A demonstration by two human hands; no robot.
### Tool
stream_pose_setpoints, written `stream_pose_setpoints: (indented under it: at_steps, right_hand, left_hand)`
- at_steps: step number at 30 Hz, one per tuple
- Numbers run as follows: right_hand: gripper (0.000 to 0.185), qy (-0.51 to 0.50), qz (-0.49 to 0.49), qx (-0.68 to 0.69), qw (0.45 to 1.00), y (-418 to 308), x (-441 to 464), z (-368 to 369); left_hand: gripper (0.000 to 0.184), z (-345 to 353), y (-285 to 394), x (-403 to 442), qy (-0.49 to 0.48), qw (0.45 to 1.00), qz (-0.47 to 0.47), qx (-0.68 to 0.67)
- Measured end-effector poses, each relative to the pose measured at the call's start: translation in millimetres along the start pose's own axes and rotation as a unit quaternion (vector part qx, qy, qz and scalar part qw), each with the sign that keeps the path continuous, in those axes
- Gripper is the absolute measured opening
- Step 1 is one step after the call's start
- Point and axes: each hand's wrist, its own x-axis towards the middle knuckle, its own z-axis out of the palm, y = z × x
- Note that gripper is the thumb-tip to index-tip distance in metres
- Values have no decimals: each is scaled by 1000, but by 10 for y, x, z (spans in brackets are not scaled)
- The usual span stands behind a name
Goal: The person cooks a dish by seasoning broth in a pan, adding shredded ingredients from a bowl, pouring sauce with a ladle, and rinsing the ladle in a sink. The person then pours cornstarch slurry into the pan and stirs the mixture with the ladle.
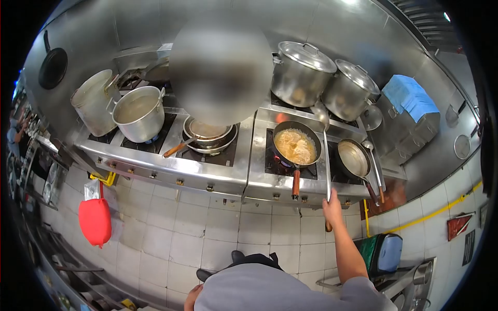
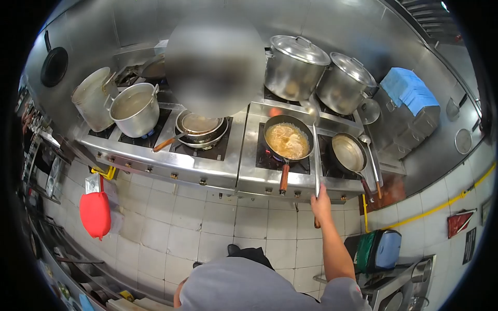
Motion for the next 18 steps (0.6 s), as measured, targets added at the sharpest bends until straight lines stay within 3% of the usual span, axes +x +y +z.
stream_pose_setpoints:
  at_steps: [2, 3, 4, 6, 8, 9, 11, 13, 14, 15, 16, 18]
  right_hand:
    - [51, -64, 55, -117, 989, 223, 77, 35]
    - [44, -95, 67, -27, 993, 810, 270, 133]
    - [44, -101, 64, -26, 993, 637, 290, 123]
    - [29, -174, 242, 225, 928, -73, 194, 14]
    - [19, -186, 228, 272, 916, -393, 186, 87]
    - [17, -214, 213, 343, 889, -552, 176, 143]
    - [17, -281, 188, 440, 832, -1031, 91, 259]
    - [17, -373, 144, 439, 804, -1465, 75, 423]
    - [18, -440, 99, 442, 775, -1698, 55, 543]
    - [18, -490, 70, 417, 762, -1947, 25, 656]
    - [20, -544, 46, 384, 745, -2216, -28, 768]
    - [20, -636, -3, 268, 724, -2685, -216, 1078]
  left_hand:
    - [54, 21, 270, -39, -16, 986, -162, 23]
    - [54, -10, 164, 8, -10, 987, -162, 17]
    - [55, -108, -86, 72, -30, 981, -184, 45]
    - [56, -215, -429, 53, -47, 975, -206, 71]
    - [60, -180, -696, 71, -122, 968, -210, -62]
    - [60, -187, -880, 82, -113, 969, -208, -72]
    - [64, -296, -1466, 188, -58, 975, -212, 9]
    - [69, -385, -1875, 158, -140, 984, -80, 79]
    - [70, -312, -1959, 167, -135, 968, -203, -63]
    - [67, -193, -1506, -34, -45, 942, -300, -142]
    - [69, -91, -220, -448, 9, 956, -292, 12]
    - [82, -86, -939, -385, 48, 963, -264, -7]
